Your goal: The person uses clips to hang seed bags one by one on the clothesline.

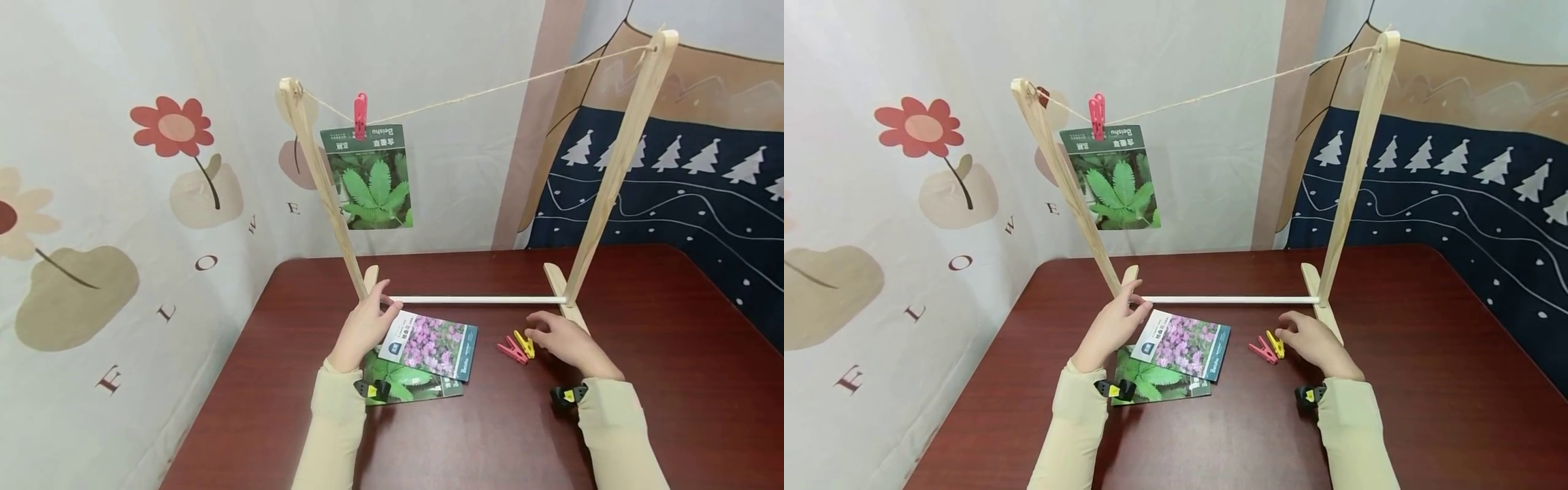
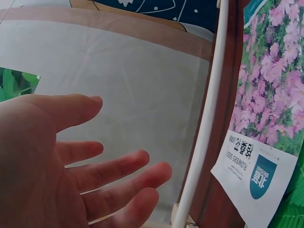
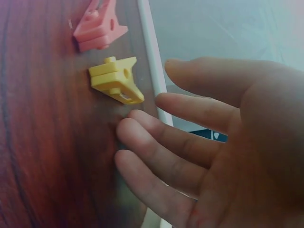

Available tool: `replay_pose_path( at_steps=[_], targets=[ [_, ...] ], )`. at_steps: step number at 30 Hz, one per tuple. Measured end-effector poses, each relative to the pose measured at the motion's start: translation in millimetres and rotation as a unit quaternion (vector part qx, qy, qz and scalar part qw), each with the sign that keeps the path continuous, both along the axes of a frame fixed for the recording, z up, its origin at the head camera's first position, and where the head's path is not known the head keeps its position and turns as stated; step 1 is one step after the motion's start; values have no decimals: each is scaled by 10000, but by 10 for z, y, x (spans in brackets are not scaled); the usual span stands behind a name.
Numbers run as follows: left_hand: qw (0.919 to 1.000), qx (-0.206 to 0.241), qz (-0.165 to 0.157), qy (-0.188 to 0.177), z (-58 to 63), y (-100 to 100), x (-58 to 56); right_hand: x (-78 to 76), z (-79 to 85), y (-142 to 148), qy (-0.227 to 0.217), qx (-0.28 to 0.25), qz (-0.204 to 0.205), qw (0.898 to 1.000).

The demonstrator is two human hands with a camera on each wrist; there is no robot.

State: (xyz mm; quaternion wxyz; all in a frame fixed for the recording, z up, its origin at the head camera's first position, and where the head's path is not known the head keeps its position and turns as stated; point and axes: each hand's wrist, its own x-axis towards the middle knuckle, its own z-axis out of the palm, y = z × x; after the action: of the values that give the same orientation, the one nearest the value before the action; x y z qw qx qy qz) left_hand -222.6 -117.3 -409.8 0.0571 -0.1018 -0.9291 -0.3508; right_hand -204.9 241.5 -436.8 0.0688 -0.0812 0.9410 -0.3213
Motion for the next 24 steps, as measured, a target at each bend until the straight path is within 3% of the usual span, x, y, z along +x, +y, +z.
replay_pose_path(
  at_steps=[4,11,14,18,24],
  targets=[
    [9998,-200,-35,18,-25,2,-7,-19,-50,-9,9,-124,-25,9999],
    [9979,-440,-138,451,-11,26,-24,-64,-123,-15,25,-428,-23,9991],
    [9975,-497,-174,464,-10,31,-24,-69,-131,-11,13,-397,-69,9992],
    [9961,-818,-316,84,-69,12,-31,-77,-141,-20,33,-165,-139,9998],
    [9843,-1462,-766,-631,-138,7,-34,-67,-140,-47,40,81,-207,9997]
  ],
)
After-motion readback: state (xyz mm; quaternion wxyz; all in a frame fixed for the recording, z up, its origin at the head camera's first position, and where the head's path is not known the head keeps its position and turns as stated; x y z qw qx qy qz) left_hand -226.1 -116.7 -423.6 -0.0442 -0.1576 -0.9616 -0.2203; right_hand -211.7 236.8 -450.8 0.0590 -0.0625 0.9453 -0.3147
